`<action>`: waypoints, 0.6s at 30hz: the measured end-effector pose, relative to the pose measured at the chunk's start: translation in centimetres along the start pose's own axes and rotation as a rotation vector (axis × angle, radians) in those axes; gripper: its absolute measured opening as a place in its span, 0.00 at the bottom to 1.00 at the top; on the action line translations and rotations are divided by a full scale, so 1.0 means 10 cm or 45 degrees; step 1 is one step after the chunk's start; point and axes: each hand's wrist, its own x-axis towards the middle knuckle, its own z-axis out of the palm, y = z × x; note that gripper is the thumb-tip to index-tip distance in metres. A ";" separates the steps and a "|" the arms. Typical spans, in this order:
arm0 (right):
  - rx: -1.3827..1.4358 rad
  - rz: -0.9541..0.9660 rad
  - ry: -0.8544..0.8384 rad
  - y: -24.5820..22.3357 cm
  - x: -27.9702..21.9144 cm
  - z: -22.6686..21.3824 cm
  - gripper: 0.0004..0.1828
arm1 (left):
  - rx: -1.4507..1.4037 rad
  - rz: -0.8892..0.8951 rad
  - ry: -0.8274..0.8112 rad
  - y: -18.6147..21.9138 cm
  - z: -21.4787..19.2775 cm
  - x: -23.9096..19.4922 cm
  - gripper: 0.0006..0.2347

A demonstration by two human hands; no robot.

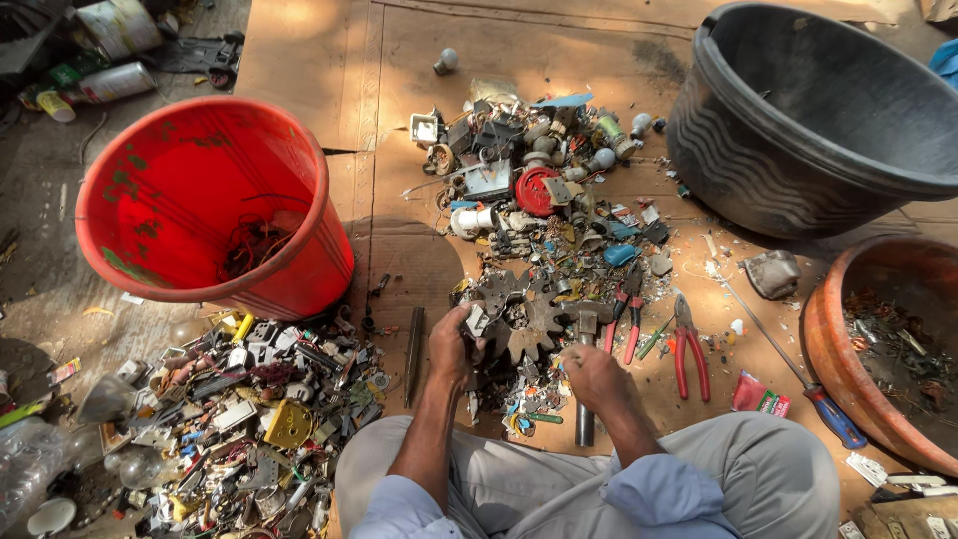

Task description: The person sits on a cardboard sheet and uses a hammer and pliers to break apart small electronic components and scrap items. They repeatedly strike objects on a metal gear to separate parts and occasionally use pliers to pull or twist components.

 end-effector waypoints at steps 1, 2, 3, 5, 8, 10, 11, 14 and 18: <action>-0.059 -0.059 -0.091 -0.05 -0.03 0.05 0.18 | 0.104 0.039 0.096 -0.01 0.00 0.04 0.15; -0.117 -0.118 -0.181 -0.04 -0.08 0.13 0.18 | 0.108 0.043 0.092 -0.02 0.00 0.07 0.13; -0.173 -0.176 -0.273 0.01 -0.13 0.25 0.18 | 0.114 0.045 0.088 -0.02 -0.01 0.07 0.13; -0.351 -0.249 -0.289 0.16 -0.20 0.54 0.17 | 0.089 0.018 0.062 -0.01 -0.02 0.06 0.12; -0.487 -0.401 -0.243 0.32 -0.23 0.90 0.17 | -0.113 -0.086 -0.038 0.03 0.01 0.02 0.12; -0.499 -0.497 -0.166 0.29 -0.24 0.91 0.17 | -0.385 -0.194 -0.139 0.05 0.04 0.02 0.12; -0.487 -0.541 -0.112 0.23 -0.26 0.84 0.17 | -0.415 -0.208 -0.136 0.07 0.05 0.02 0.11; -0.455 -0.498 -0.159 0.03 -0.33 0.39 0.12 | -0.468 -0.217 -0.196 0.11 0.08 0.08 0.09; -0.507 -0.277 -0.508 0.06 -0.38 0.41 0.18 | -0.364 -0.186 -0.208 0.07 0.02 -0.03 0.11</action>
